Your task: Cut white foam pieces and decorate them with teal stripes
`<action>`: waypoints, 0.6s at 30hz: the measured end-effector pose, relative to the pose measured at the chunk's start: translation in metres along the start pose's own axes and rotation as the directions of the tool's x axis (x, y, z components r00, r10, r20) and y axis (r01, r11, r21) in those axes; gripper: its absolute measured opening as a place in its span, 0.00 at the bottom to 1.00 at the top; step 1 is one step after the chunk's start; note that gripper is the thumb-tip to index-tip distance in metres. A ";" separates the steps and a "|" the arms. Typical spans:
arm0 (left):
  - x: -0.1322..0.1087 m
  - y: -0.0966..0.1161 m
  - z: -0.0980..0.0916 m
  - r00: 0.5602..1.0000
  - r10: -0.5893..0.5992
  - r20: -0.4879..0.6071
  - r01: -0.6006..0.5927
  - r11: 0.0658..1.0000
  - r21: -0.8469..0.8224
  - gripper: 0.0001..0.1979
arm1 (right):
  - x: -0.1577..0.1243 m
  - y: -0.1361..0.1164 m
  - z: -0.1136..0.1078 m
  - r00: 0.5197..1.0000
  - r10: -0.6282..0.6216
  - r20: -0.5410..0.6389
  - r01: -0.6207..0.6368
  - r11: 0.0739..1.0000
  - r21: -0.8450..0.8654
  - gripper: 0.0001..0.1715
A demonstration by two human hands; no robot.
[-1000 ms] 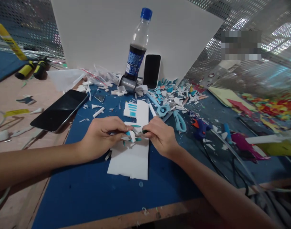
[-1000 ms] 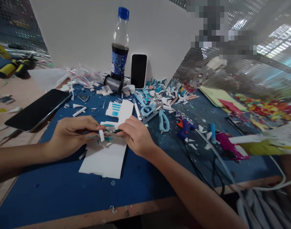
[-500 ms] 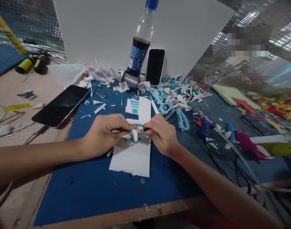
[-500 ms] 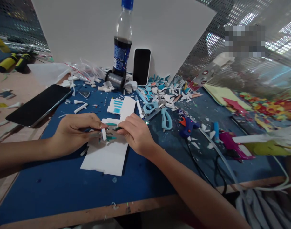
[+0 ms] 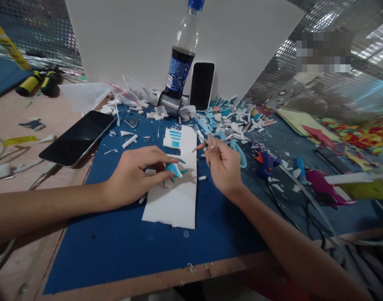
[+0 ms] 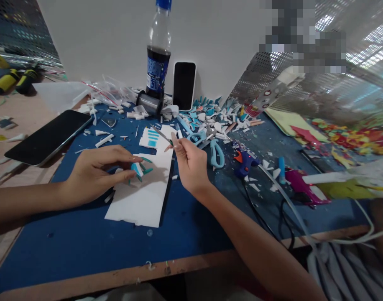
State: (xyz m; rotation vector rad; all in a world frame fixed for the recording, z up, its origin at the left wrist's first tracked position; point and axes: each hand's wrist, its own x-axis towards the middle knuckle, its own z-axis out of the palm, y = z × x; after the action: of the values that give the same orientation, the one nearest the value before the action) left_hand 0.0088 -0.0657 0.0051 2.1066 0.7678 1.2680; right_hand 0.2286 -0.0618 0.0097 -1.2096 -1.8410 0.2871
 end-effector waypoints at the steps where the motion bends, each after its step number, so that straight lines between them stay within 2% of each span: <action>1: 0.001 0.000 0.000 0.998 -0.058 0.003 0.058 0.997 -0.052 0.08 | 0.001 0.002 -0.001 0.999 0.039 -0.005 -0.039 0.999 -0.004 0.23; 5: 0.004 -0.003 0.000 0.958 -0.278 0.069 0.284 0.893 -0.350 0.14 | 0.006 0.005 -0.002 0.970 0.242 0.010 -0.242 0.967 0.072 0.22; 7: 0.004 -0.005 0.001 0.947 -0.313 0.077 0.315 0.847 -0.429 0.19 | 0.010 0.005 -0.003 0.930 0.366 0.043 -0.367 0.910 0.192 0.22; 10: 0.004 -0.007 0.001 0.941 -0.330 0.071 0.323 0.823 -0.468 0.22 | 0.016 0.005 -0.007 0.859 0.498 0.119 -0.500 0.765 0.405 0.23; 12: 0.004 -0.007 0.001 0.938 -0.337 0.077 0.332 0.815 -0.475 0.18 | 0.020 0.003 -0.011 0.830 0.513 0.218 -0.543 0.654 0.526 0.22; 15: 0.005 -0.006 0.002 0.934 -0.353 0.060 0.340 0.822 -0.458 0.12 | 0.024 -0.002 -0.016 0.786 0.422 0.452 -0.618 0.491 0.615 0.18; 17: 0.005 -0.006 0.002 0.928 -0.371 0.048 0.352 0.823 -0.445 0.11 | 0.024 -0.005 -0.017 0.754 0.340 0.561 -0.656 0.422 0.626 0.15; 18: 0.004 -0.005 0.002 0.924 -0.380 0.046 0.360 0.822 -0.440 0.10 | 0.022 -0.006 -0.016 0.758 0.315 0.571 -0.652 0.417 0.634 0.13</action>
State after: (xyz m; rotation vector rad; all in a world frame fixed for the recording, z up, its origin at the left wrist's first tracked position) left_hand 0.0110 -0.0594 0.0033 1.4818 0.7751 1.1433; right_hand 0.2343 -0.0505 0.0351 -0.9973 -1.2468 1.6404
